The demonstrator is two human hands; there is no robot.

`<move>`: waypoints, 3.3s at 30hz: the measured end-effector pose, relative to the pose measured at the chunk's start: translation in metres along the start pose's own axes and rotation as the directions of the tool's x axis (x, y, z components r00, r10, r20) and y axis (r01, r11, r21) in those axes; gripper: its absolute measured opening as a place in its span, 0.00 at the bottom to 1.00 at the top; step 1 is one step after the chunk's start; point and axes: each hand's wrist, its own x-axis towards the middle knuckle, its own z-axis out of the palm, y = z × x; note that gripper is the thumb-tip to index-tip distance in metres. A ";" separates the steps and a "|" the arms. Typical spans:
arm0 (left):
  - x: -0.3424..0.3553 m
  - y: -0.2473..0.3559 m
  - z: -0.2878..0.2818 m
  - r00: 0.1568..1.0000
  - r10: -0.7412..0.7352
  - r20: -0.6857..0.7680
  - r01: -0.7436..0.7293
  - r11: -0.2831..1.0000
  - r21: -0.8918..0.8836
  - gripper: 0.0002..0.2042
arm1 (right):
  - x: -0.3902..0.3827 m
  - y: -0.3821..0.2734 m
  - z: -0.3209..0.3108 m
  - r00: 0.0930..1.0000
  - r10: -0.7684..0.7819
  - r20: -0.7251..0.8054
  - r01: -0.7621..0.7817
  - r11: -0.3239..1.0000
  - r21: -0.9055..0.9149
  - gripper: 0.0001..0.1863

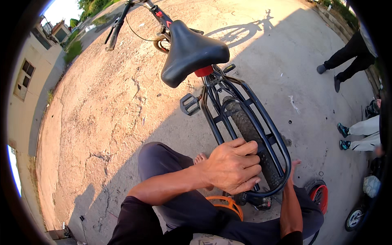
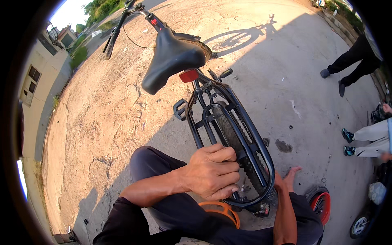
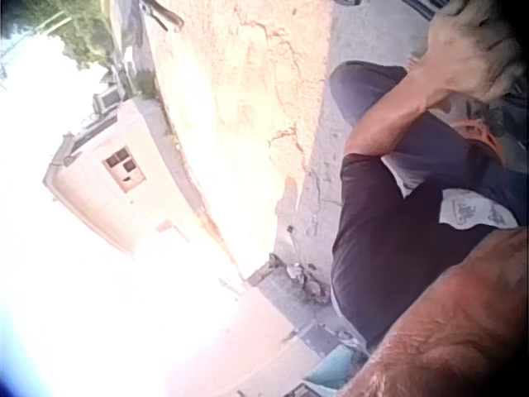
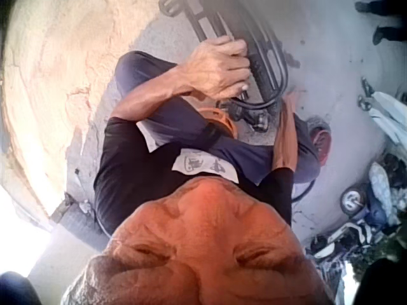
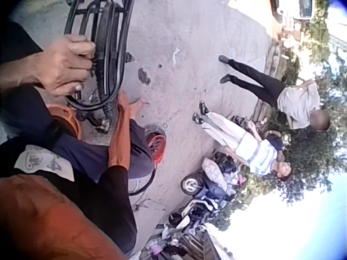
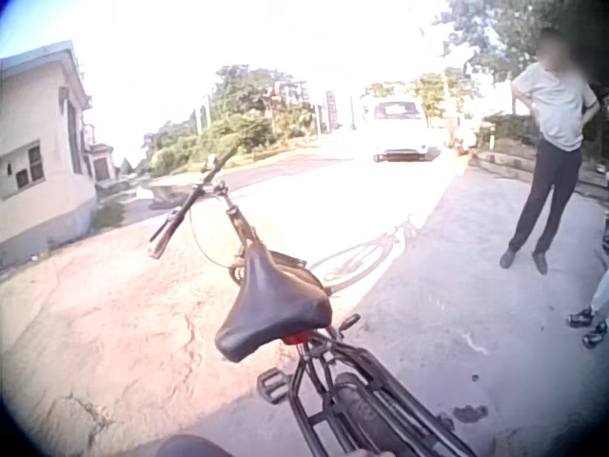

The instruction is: The person sits on a stool and uses a power drill and a wrench to work on the rear wheel axle of a bicycle, removing a component, handling nuts, and then tightening a bolt.

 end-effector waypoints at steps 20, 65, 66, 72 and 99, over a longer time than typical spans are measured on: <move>-0.010 0.003 0.003 0.997 0.010 -0.078 -0.013 0.999 -0.047 0.11 | -0.147 -0.161 -0.044 0.976 -0.209 -0.068 0.185 0.947 -0.264 0.22; 0.011 0.000 -0.004 0.998 -0.008 0.068 0.001 0.994 0.106 0.12 | -0.162 -0.167 -0.015 0.949 -0.315 -0.024 0.262 0.827 -0.497 0.18; 0.012 0.000 -0.005 0.997 0.000 0.077 -0.008 0.995 0.097 0.12 | -0.164 -0.169 -0.014 0.951 -0.310 -0.017 0.258 0.821 -0.510 0.19; 0.019 0.001 -0.004 0.992 -0.031 0.124 0.020 0.996 0.092 0.11 | -0.170 -0.168 -0.013 0.957 -0.290 -0.027 0.234 0.819 -0.524 0.21; 0.013 0.006 0.004 0.984 -0.114 0.135 0.098 0.988 0.115 0.20 | -0.164 -0.138 0.057 0.715 -0.698 -0.048 0.549 0.603 -0.579 0.31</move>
